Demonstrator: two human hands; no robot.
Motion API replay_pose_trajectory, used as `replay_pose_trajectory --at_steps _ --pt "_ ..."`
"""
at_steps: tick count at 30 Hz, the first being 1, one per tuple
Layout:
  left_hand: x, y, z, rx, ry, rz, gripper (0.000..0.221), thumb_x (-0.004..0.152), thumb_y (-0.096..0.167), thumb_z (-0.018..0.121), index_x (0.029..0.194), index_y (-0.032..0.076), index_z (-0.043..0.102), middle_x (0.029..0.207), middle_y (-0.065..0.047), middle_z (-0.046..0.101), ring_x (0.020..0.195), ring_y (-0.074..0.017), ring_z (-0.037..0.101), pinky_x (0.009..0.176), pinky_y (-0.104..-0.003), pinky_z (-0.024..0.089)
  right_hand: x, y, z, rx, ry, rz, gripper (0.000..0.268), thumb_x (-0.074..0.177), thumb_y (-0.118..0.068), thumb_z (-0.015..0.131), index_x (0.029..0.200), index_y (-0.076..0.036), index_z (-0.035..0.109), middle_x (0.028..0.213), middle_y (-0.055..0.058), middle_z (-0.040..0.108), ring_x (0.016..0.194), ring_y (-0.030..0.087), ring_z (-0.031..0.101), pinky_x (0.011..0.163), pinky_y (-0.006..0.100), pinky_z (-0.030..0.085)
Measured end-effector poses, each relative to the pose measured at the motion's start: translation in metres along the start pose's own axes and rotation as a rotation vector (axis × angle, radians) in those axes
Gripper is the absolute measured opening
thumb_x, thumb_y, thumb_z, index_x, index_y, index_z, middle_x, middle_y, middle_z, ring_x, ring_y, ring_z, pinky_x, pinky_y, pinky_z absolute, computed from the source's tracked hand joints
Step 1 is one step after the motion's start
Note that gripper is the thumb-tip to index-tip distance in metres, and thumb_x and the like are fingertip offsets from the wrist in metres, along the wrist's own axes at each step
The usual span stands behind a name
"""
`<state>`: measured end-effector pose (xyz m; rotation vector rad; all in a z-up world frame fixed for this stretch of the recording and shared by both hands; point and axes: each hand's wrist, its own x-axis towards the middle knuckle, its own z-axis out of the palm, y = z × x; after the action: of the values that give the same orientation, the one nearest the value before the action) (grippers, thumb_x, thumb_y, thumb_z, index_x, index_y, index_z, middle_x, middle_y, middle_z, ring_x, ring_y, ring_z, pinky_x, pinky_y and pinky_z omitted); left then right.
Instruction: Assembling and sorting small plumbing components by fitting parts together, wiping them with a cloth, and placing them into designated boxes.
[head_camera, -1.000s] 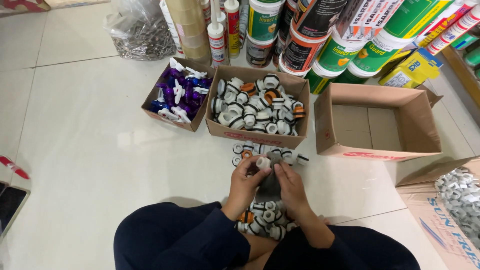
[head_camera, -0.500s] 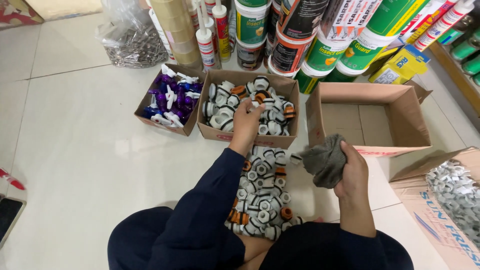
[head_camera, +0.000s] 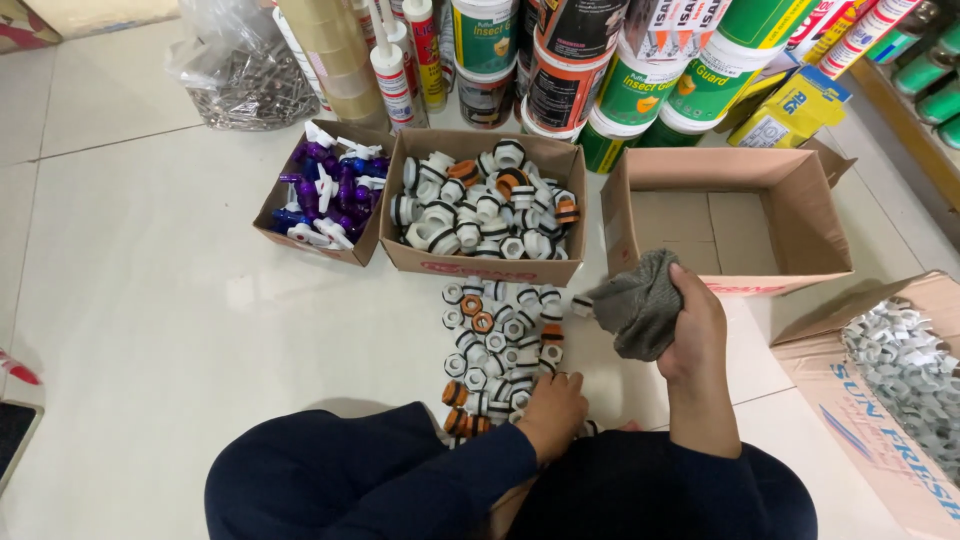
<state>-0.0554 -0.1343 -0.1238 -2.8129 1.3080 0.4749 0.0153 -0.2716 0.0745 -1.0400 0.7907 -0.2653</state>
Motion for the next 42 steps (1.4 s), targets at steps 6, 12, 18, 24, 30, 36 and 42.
replay_pose_trajectory --at_steps 6,12,18,24,30,36,42 --pt "0.016 0.014 0.066 0.166 0.2 -0.118 0.032 0.099 0.028 0.05 0.112 0.011 0.073 0.109 -0.008 0.059 0.099 -0.0306 0.052 0.087 -0.045 0.042 0.005 0.008 -0.001 -0.017 -0.029 -0.018 0.018 0.096 -0.019 0.063 0.104 -0.005 0.07 0.102 0.007 0.07 0.099 0.019 0.067 0.085 0.03 0.057" --pt "-0.012 -0.027 0.015 -0.277 0.4 -0.186 0.027 0.073 0.034 0.072 0.079 0.008 0.065 0.085 -0.012 0.058 0.076 -0.0337 0.059 0.062 -0.047 0.045 -0.005 0.01 0.006 -0.119 -0.068 0.022 0.021 0.098 -0.021 0.061 0.108 -0.004 0.068 0.111 0.01 0.067 0.107 0.023 0.064 0.088 0.033 0.054" --pt "-0.058 -0.092 -0.084 -1.438 0.286 -0.52 0.054 0.095 0.053 0.056 0.113 0.004 0.067 0.089 -0.013 0.072 0.09 -0.0288 0.067 0.072 -0.04 0.048 0.019 0.046 -0.005 -0.25 -0.309 -0.109 0.027 0.107 -0.03 0.056 0.115 -0.008 0.069 0.114 0.026 0.063 0.113 0.038 0.062 0.101 0.051 0.045" --pt "-0.079 -0.112 -0.074 -1.811 0.438 -0.41 0.043 0.104 0.037 0.054 0.11 -0.005 0.064 0.099 -0.024 0.067 0.09 -0.0283 0.064 0.068 -0.034 0.049 -0.055 0.094 0.032 -0.591 -0.685 -0.273 0.024 0.101 -0.023 0.062 0.115 -0.008 0.075 0.11 0.018 0.074 0.113 0.028 0.066 0.104 0.048 0.048" --pt "-0.081 -0.1 -0.066 -2.127 0.411 -0.465 0.058 0.11 0.036 0.037 0.139 -0.014 0.045 0.12 -0.026 0.056 0.101 -0.0278 0.056 0.085 -0.038 0.051 -0.047 0.126 0.028 -0.786 -0.605 -0.777 0.015 0.091 -0.015 0.077 0.105 -0.011 0.081 0.101 0.007 0.075 0.102 0.024 0.074 0.092 0.038 0.055" --pt "-0.071 -0.104 -0.064 -2.401 0.251 -0.395 0.048 0.107 0.047 0.036 0.122 0.002 0.042 0.089 -0.003 0.037 0.071 -0.017 0.043 0.064 -0.03 0.036 -0.032 0.124 0.023 -0.452 -0.412 -0.193 0.023 0.102 -0.017 0.066 0.115 0.001 0.072 0.103 0.015 0.073 0.098 0.022 0.065 0.088 0.043 0.055" --pt "-0.082 -0.108 -0.096 -1.919 0.445 -0.236 0.049 0.101 0.023 0.07 0.131 -0.01 0.047 0.104 -0.028 0.07 0.089 -0.0335 0.074 0.081 -0.04 0.059 -0.008 0.119 0.015 -0.071 -0.404 0.048 0.016 0.102 -0.011 0.06 0.114 -0.004 0.068 0.104 0.017 0.073 0.097 0.028 0.07 0.089 0.043 0.056"
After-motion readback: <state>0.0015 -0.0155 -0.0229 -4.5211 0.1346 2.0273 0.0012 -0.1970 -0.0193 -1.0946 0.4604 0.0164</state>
